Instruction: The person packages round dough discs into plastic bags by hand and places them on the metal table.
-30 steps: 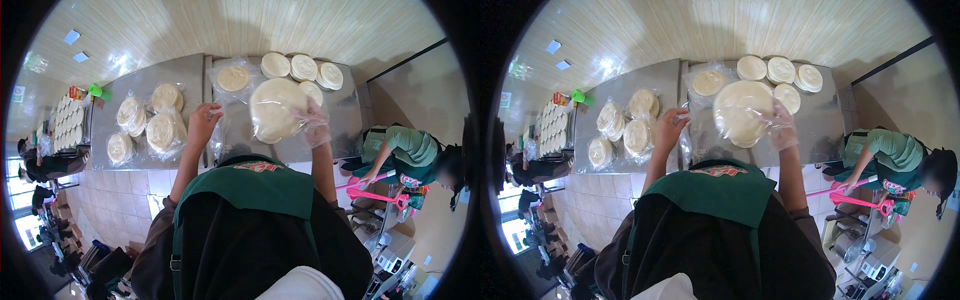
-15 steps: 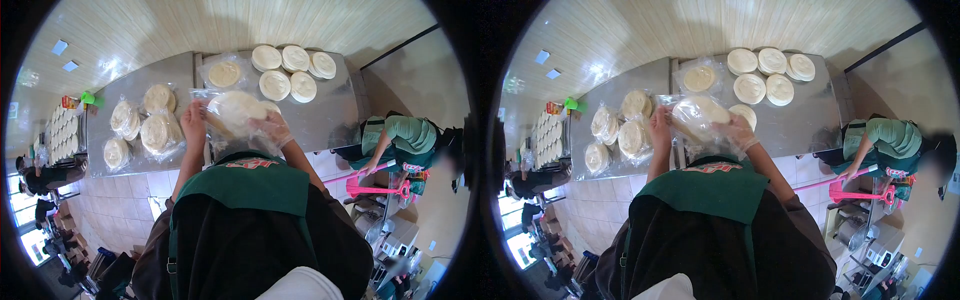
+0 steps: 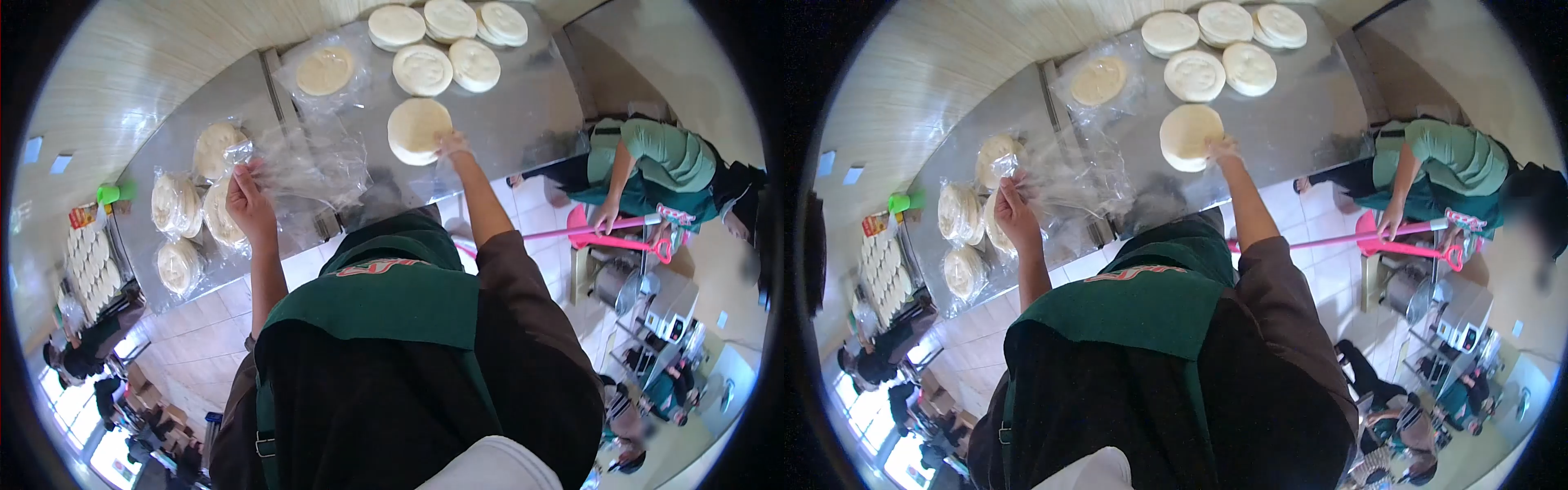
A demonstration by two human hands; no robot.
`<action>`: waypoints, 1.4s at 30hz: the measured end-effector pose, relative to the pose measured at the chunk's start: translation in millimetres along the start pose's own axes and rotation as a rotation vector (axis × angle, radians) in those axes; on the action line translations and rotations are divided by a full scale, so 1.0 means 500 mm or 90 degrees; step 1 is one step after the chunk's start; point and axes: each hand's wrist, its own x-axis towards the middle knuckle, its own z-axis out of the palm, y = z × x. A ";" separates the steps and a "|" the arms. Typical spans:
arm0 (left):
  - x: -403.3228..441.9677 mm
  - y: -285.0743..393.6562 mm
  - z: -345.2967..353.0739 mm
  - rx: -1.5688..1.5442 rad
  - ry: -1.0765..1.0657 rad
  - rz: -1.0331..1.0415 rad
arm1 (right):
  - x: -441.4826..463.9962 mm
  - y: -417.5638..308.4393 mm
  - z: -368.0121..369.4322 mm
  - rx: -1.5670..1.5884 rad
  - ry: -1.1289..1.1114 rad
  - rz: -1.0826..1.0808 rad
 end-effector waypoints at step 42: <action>-0.173 -0.060 -0.620 0.148 -0.625 -0.039 | -1.063 0.067 0.507 0.207 -0.156 -0.330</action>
